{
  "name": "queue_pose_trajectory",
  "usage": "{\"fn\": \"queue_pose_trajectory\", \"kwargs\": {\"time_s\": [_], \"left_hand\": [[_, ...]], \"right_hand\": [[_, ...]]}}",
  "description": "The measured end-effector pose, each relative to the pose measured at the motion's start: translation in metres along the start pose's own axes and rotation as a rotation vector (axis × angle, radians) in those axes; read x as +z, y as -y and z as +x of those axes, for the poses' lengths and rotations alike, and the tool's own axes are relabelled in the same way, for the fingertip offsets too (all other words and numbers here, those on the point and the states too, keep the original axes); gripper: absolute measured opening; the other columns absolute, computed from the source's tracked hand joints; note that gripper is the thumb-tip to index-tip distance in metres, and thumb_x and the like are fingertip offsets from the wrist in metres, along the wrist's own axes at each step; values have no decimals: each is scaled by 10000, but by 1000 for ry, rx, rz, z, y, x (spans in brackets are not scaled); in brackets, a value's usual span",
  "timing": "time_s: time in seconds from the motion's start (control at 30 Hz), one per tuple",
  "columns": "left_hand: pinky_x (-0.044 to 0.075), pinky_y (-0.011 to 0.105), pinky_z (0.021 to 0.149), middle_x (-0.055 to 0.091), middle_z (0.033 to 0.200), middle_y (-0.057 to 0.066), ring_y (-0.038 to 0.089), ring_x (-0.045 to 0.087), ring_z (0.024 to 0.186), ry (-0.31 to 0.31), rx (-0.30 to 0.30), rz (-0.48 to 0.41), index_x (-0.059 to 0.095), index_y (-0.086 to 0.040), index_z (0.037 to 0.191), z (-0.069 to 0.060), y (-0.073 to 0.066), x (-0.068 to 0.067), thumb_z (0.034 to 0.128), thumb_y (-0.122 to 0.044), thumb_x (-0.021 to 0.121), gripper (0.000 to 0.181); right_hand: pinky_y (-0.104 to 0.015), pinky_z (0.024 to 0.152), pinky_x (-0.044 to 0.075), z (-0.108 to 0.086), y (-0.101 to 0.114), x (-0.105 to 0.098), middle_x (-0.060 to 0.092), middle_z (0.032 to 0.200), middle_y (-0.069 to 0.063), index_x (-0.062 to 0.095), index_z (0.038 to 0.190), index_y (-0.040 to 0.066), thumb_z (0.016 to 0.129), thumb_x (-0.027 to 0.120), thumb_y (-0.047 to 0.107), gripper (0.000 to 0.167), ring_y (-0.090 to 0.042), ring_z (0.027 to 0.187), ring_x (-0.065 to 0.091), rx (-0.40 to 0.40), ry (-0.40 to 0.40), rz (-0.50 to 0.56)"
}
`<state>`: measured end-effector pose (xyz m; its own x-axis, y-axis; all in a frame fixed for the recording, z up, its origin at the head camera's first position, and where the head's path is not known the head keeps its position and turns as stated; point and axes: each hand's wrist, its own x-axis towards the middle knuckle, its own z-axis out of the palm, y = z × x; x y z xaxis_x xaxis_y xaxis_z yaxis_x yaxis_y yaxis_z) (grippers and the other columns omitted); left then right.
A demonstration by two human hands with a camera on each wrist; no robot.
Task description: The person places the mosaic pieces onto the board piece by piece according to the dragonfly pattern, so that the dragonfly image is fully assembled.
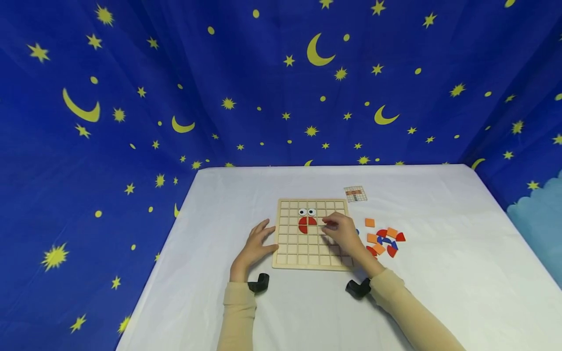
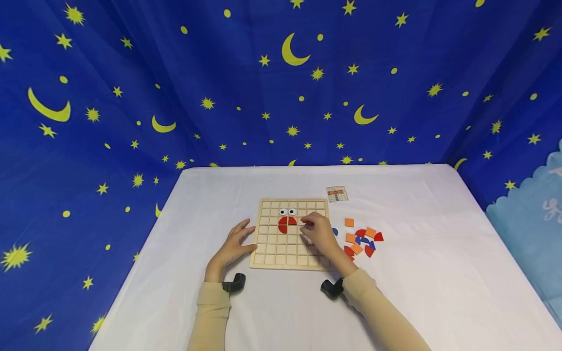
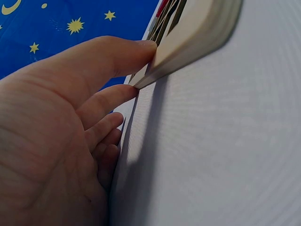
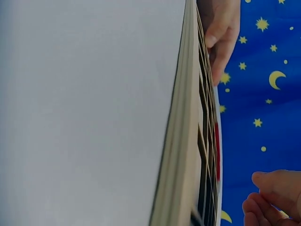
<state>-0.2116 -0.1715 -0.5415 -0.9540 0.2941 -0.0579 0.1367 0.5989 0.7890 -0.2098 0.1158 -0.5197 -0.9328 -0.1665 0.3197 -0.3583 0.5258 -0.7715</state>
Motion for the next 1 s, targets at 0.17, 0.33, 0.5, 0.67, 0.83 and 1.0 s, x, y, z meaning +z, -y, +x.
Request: {"fn": "queue_pose_trajectory", "kwargs": {"time_s": [0.17,0.33,0.5,0.67,0.83,1.0], "left_hand": [[194,569,1167,281,1562,118,349,178,1462,3,-11,-17,522,-44,1345,0,0,1,791,-192,727,609],[190,573,1167,275,1565,113,351,174,1462,4,-13,-12,521,-49,1347,0,0,1,790,-197,723,611],[180,572,1170,270,1567,117,352,167,1464,4,-14,-13,519,-42,1347,0,-2,0,790,-196,719,612],[181,580,1166,271,1565,122,358,171,1461,1,-17,-14,521,-38,1343,0,-1,0,789,-188,719,607],[177,582,1167,269,1565,124,358,169,1462,2,-14,-17,518,-37,1346,-1,-2,0,794,-187,715,605],[173,584,1167,272,1564,125,359,168,1462,4,-18,-26,521,-38,1343,-1,-3,0,785,-181,719,608]], "right_hand": [[-329,719,573,-6,-5,-11,674,917,-181,680,995,-76,785,719,-24,220,-272,817,657,1,-25,-32],[-334,705,571,-12,-8,-22,678,910,-187,685,992,-75,785,719,-17,218,-281,806,660,1,-55,-60],[-344,700,571,-17,-12,-32,684,893,-173,686,986,-81,775,722,-29,221,-293,789,663,8,-98,-87],[-408,709,567,-22,-16,-40,693,908,-186,686,994,-75,778,728,-16,228,-301,801,672,25,-107,-113],[-435,736,562,-29,-21,-47,694,918,-168,691,1004,-54,789,728,9,227,-293,822,674,63,-100,-123],[-418,730,573,-35,-26,-54,688,928,-179,686,1010,-59,781,732,8,243,-301,827,673,88,-111,-135]]}}
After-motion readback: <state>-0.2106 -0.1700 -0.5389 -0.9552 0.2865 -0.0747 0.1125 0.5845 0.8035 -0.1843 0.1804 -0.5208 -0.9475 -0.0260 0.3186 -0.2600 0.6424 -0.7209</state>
